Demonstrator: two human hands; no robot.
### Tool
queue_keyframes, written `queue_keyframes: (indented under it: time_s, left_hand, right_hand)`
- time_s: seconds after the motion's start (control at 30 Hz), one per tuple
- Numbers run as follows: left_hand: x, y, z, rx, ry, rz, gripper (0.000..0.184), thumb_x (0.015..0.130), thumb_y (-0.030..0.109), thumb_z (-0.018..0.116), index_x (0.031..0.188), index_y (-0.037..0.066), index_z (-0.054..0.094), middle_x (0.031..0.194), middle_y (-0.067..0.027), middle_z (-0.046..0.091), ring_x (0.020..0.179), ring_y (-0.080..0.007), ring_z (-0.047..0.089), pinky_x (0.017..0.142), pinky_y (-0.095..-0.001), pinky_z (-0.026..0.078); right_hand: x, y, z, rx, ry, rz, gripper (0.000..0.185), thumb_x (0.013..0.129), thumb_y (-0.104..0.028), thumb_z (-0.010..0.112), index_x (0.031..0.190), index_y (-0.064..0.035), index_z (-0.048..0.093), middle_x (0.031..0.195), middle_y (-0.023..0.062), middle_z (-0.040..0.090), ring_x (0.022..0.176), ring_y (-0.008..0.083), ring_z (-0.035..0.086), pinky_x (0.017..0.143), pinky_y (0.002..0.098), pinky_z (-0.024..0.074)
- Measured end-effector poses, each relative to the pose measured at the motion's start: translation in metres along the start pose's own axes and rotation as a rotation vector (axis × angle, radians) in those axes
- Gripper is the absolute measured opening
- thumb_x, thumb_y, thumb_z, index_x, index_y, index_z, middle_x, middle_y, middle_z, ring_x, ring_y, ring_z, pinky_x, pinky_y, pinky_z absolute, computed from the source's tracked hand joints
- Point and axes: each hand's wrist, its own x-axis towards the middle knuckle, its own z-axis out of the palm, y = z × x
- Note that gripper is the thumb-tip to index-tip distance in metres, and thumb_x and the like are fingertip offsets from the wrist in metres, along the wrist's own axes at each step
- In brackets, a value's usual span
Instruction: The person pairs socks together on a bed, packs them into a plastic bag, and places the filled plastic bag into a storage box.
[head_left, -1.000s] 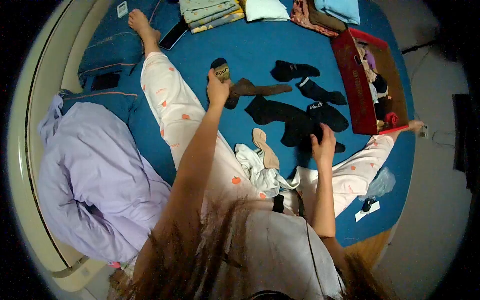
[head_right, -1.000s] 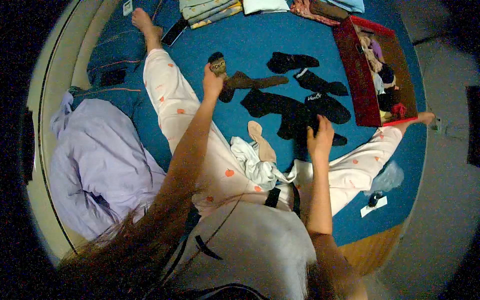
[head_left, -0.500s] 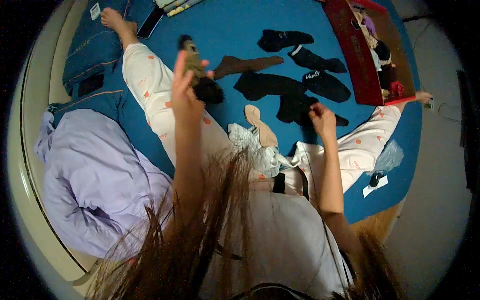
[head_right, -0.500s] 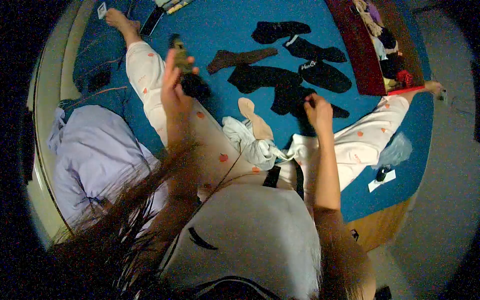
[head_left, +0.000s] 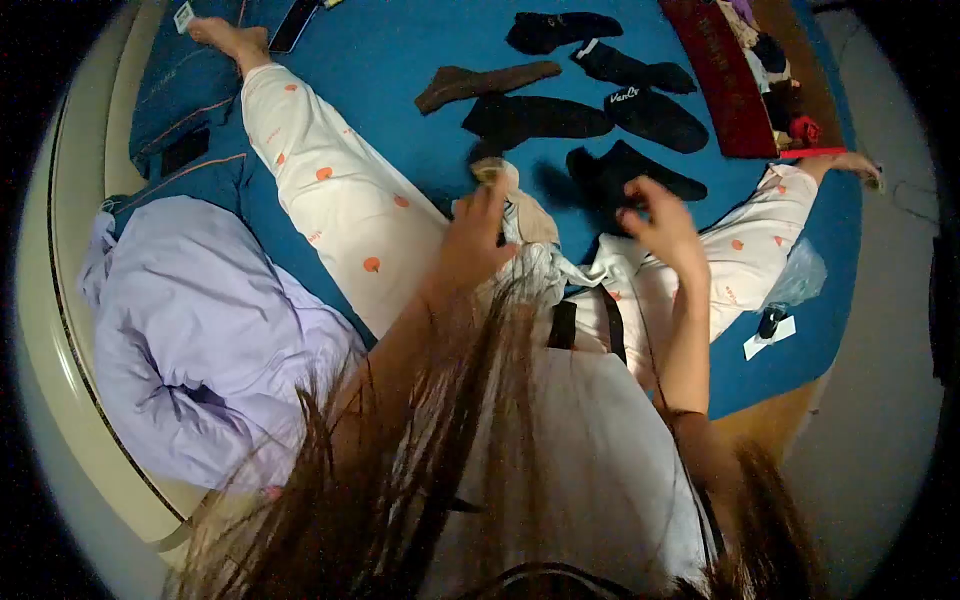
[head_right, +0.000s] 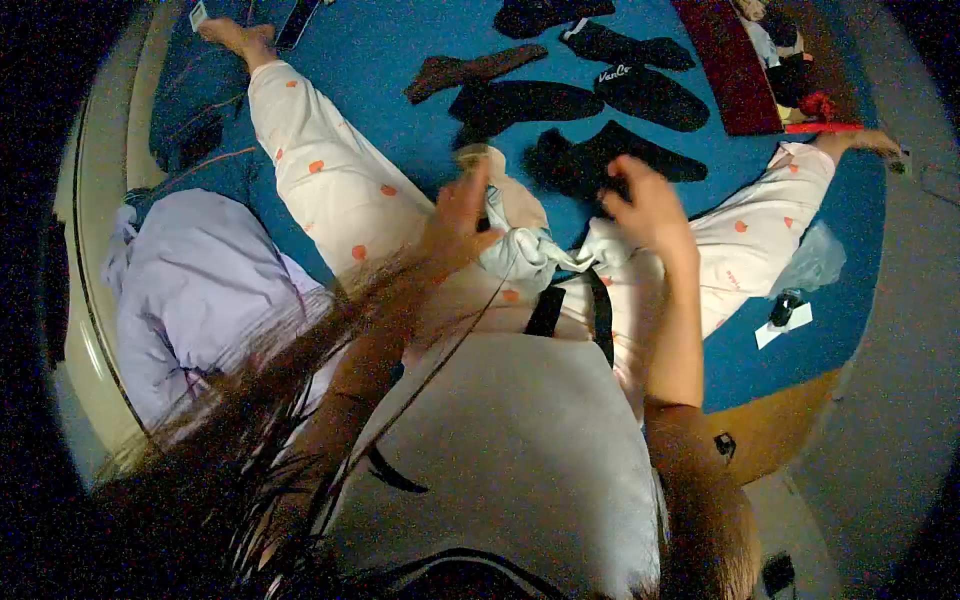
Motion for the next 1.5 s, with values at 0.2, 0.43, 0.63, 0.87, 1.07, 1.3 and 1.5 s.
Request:
queue_keyframes:
  time_s: [0.2, 0.43, 0.63, 0.87, 1.07, 1.3, 1.5]
  left_hand:
    - [0.044, -0.022, 0.023, -0.175, -0.241, -0.102, 0.048, 0.067, 0.013, 0.070, 0.112, 0.009, 0.054, 0.110, -0.0211, 0.056, 0.100, -0.0367, 0.055, 0.082, -0.0381, 0.046]
    - [0.099, 0.019, -0.107, -0.521, 0.239, -0.065, 0.037, 0.072, 0.013, 0.070, 0.106, 0.006, 0.059, 0.099, -0.0058, 0.063, 0.091, -0.0159, 0.057, 0.082, -0.0270, 0.044]
    - [0.085, 0.024, -0.097, -0.349, 0.205, 0.056, 0.037, 0.076, 0.015, 0.069, 0.109, 0.004, 0.057, 0.099, -0.0096, 0.062, 0.092, -0.0192, 0.058, 0.082, -0.0284, 0.044]
    - [-0.018, 0.014, 0.010, 0.300, -0.454, 0.132, 0.057, 0.070, 0.021, 0.070, 0.122, 0.011, 0.049, 0.124, -0.0261, 0.041, 0.116, -0.0447, 0.038, 0.088, -0.0485, 0.044]
    - [0.002, -0.006, 0.058, 0.414, -0.305, 0.170, 0.030, 0.073, 0.019, 0.061, 0.102, 0.014, 0.059, 0.104, -0.0170, 0.052, 0.105, -0.0356, 0.048, 0.071, -0.0453, 0.049]
    - [0.069, 0.002, -0.007, 0.012, -0.056, 0.182, 0.036, 0.068, 0.012, 0.065, 0.103, 0.012, 0.057, 0.090, -0.0158, 0.055, 0.082, -0.0347, 0.055, 0.072, -0.0420, 0.047]
    - [0.114, -0.001, -0.029, 0.255, 0.117, 0.110, 0.062, 0.066, 0.010, 0.069, 0.124, 0.012, 0.047, 0.121, -0.0238, 0.043, 0.116, -0.0423, 0.038, 0.092, -0.0435, 0.038]
  right_hand:
    - [-0.031, 0.000, 0.095, -0.243, -0.035, -0.156, 0.062, 0.065, -0.016, 0.070, 0.121, -0.0103, 0.045, 0.097, 0.0213, 0.049, 0.089, 0.0374, 0.052, 0.076, 0.0421, 0.0460]
    - [0.014, -0.009, 0.022, 0.099, 0.447, -0.152, 0.011, 0.072, -0.007, 0.057, 0.082, -0.0060, 0.062, 0.076, 0.0114, 0.051, 0.068, 0.0261, 0.053, 0.062, 0.0347, 0.0431]
    - [0.012, -0.037, -0.018, 0.077, 0.350, -0.280, 0.018, 0.073, -0.008, 0.058, 0.090, -0.0060, 0.060, 0.077, 0.0104, 0.051, 0.070, 0.0272, 0.055, 0.064, 0.0342, 0.0449]
    - [-0.034, 0.033, 0.048, -0.053, -0.522, -0.074, 0.025, 0.074, -0.016, 0.063, 0.097, -0.0075, 0.061, 0.088, 0.0169, 0.061, 0.082, 0.0351, 0.059, 0.073, 0.0418, 0.0464]
    - [-0.040, 0.039, 0.077, -0.136, -0.312, 0.017, 0.031, 0.074, -0.024, 0.067, 0.097, -0.0055, 0.060, 0.087, 0.0185, 0.062, 0.083, 0.0351, 0.060, 0.072, 0.0434, 0.0464]
    - [-0.011, 0.019, 0.035, 0.005, 0.395, -0.071, 0.020, 0.072, -0.015, 0.066, 0.087, -0.0029, 0.061, 0.082, 0.0111, 0.057, 0.082, 0.0297, 0.055, 0.070, 0.0382, 0.0435]
    - [0.014, 0.054, 0.028, -0.312, 0.324, 0.123, 0.106, 0.055, -0.027, 0.082, 0.141, -0.0153, 0.021, 0.142, 0.0235, 0.019, 0.126, 0.0439, 0.026, 0.093, 0.0562, 0.0349]
